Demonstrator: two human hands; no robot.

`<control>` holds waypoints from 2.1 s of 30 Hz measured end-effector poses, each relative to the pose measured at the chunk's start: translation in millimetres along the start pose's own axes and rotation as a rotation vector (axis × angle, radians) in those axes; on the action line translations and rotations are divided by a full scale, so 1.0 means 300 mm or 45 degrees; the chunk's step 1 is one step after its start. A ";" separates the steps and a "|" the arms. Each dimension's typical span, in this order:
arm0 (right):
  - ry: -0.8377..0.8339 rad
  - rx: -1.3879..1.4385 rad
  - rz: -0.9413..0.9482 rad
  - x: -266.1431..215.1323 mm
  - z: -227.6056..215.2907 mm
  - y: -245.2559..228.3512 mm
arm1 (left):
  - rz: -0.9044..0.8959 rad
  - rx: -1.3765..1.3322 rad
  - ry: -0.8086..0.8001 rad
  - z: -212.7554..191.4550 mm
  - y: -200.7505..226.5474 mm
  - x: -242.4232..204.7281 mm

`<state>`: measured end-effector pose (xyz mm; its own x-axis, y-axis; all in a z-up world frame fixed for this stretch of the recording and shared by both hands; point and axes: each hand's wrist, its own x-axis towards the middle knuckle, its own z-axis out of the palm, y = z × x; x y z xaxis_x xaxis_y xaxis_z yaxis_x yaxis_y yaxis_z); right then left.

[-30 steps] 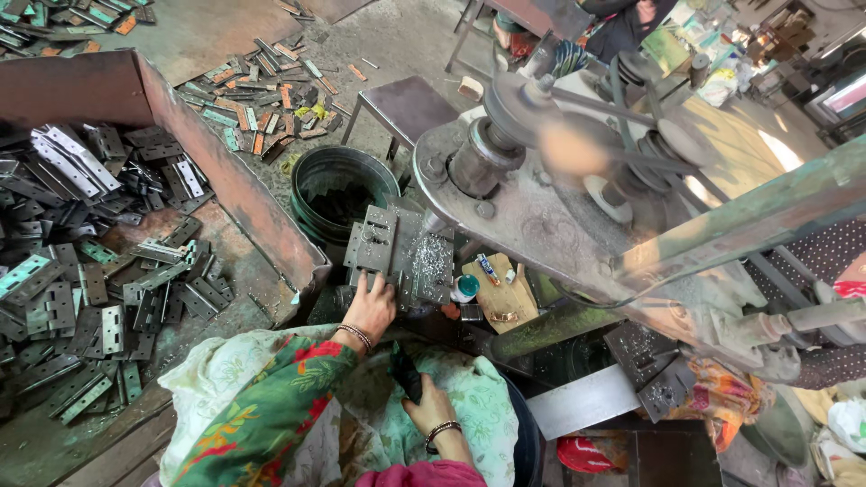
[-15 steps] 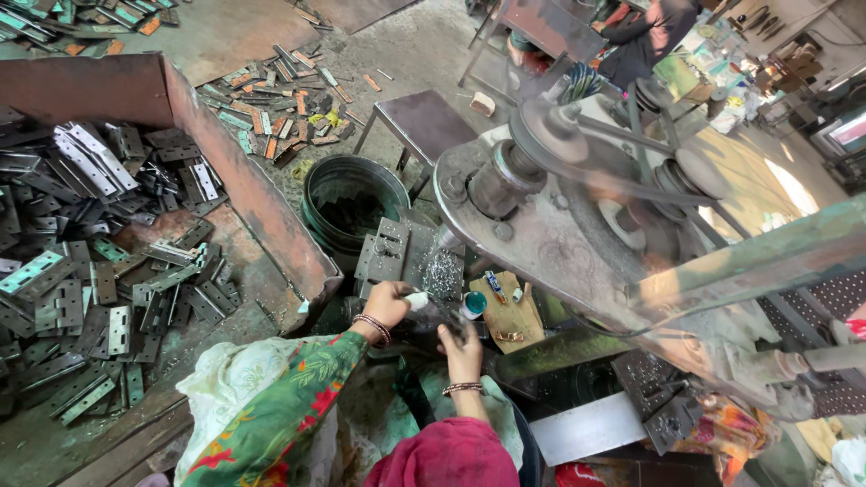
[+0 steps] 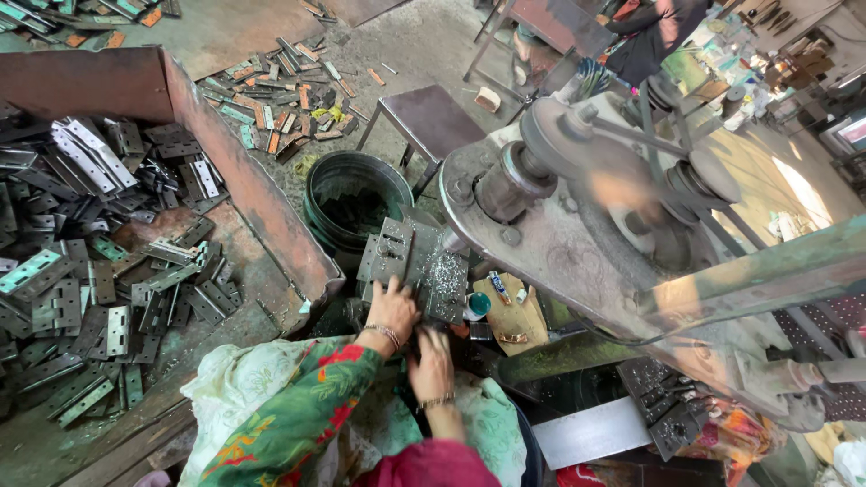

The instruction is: The person repeatedly picks up small metal plates from a bin, places them under a press machine, and operates the press to stamp or shape them. Finished plates are placed into a nearby bin. The process is continuous and repetitive.

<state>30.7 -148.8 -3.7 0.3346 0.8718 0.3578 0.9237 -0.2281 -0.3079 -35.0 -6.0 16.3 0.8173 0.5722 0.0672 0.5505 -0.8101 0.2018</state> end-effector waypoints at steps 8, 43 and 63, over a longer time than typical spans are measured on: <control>-0.602 0.032 0.481 -0.309 -0.059 0.054 | -0.030 0.172 0.005 0.022 0.023 0.049; -0.609 0.145 0.876 -0.516 0.219 0.169 | -0.076 0.181 0.019 0.050 0.032 0.080; -0.452 0.149 0.813 -0.538 0.254 0.129 | -0.119 0.026 0.215 0.018 0.004 0.126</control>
<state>-1.9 -265.3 -140.4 0.7011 0.6772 -0.2232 0.5367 -0.7073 -0.4600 -2.6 14.2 13.8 0.7231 0.6572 0.2125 0.6277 -0.7537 0.1949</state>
